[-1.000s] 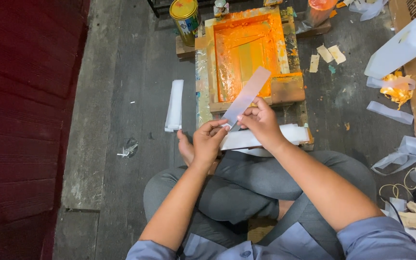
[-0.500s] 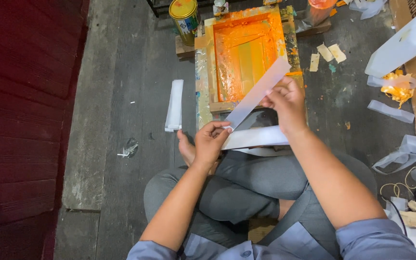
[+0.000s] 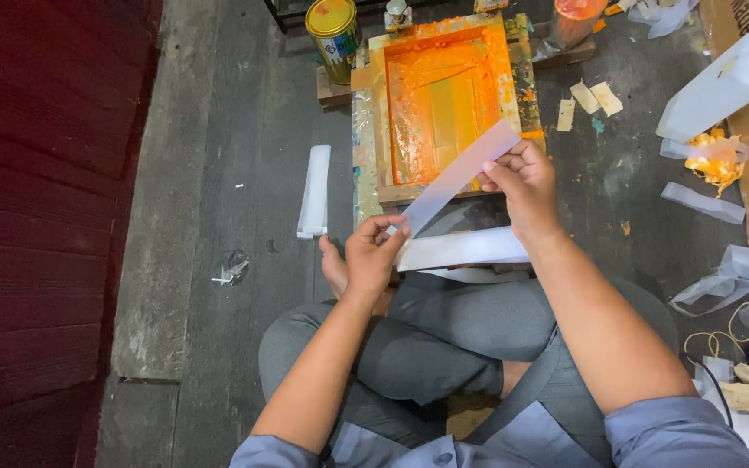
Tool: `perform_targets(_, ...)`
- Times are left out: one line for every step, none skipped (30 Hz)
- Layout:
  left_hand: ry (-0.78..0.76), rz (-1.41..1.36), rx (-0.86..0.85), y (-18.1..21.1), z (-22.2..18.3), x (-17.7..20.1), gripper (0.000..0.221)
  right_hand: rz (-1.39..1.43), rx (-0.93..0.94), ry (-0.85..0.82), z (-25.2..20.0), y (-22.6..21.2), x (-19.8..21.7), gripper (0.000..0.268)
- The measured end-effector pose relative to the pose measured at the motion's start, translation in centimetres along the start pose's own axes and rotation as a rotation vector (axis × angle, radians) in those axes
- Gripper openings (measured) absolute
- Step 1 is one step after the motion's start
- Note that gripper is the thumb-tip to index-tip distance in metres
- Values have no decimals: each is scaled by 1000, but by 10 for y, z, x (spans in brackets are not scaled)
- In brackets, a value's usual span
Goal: A person prepares a screen printing frame by applying adhesive strips to the edges and spreading orange ink across the screen using a wooden block.
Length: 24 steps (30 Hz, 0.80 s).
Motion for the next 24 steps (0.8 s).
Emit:
perform_targets(0,0,-1,6,-1,0,22,0,1,0,0,0,2,24)
perform_targets(4,-5,-21,12,-3,0,20,-17,27,-36,0,0,4,27)
perform_targets(8,-10,-41,18,-4,0,19,-34,52,-73,0,1,6,31)
perform_targets(8,-11,-42,20,-4,-1,19,-34,53,-73,1,-5,6,31)
perform_targets(6,-9,-50,23,-4,-1,18,-83,97,-134,1,-11,6,39)
perform_targets(4,-7,-58,25,-4,-2,18,-131,141,-195,1,-17,6,47)
perform_targets(5,-8,-57,26,-4,-2,18,-132,140,-196,2,-20,12,47)
perform_targets(2,-17,-62,26,-4,-1,18,-423,198,-226,2,-23,16,60)
perform_targets(-1,-26,-66,27,-3,-1,19,-715,253,-254,2,-27,21,73)
perform_targets(0,-27,-66,30,-5,0,19,-716,253,-256,2,-33,21,73)
perform_targets(2,-35,-70,34,-5,0,19,-984,263,-313,3,-39,20,77)
perform_targets(4,-42,-74,38,-6,0,19,-1252,270,-367,3,-44,19,81)
perform_targets(3,-44,-74,39,-6,0,19,-1254,270,-365,6,-35,22,81)
perform_targets(-3,-43,-75,40,-6,0,20,-1316,243,-367,10,-25,25,80)
perform_targets(-7,-43,-76,41,-6,0,21,-1377,216,-369,13,-16,28,79)
perform_targets(-8,-45,-77,43,-7,0,21,-1380,218,-368,14,-14,28,79)
perform_targets(-15,-50,-71,45,-7,1,20,-1389,258,-359,16,-11,28,76)
perform_targets(-21,-54,-65,47,-8,2,20,-1397,299,-350,17,-8,28,73)
perform_targets(-21,-56,-67,51,-9,3,20,-1398,302,-350,17,-5,30,73)
perform_targets(-16,-52,-65,55,-10,4,20,-1417,355,-326,17,-2,31,69)
perform_targets(-13,-47,-63,60,-11,6,21,-1435,407,-301,18,0,33,65)
perform_targets(-14,-48,-66,60,-10,7,21,-1436,410,-299,16,1,34,65)
perform_targets(-14,-57,-65,60,-9,9,22,-1466,441,-274,15,2,35,57)
perform_targets(-13,-66,-63,60,-9,10,24,-1495,472,-248,13,2,35,50)
Point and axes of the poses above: each hand's wrist, its own z-axis towards the middle knuckle, its own x-axis out of the back of the hand, y = z × x, the point moved 1 cm from there along z, towards the middle knuckle, and after that the axes turned 1 degree about z, right-handed, at the moved point
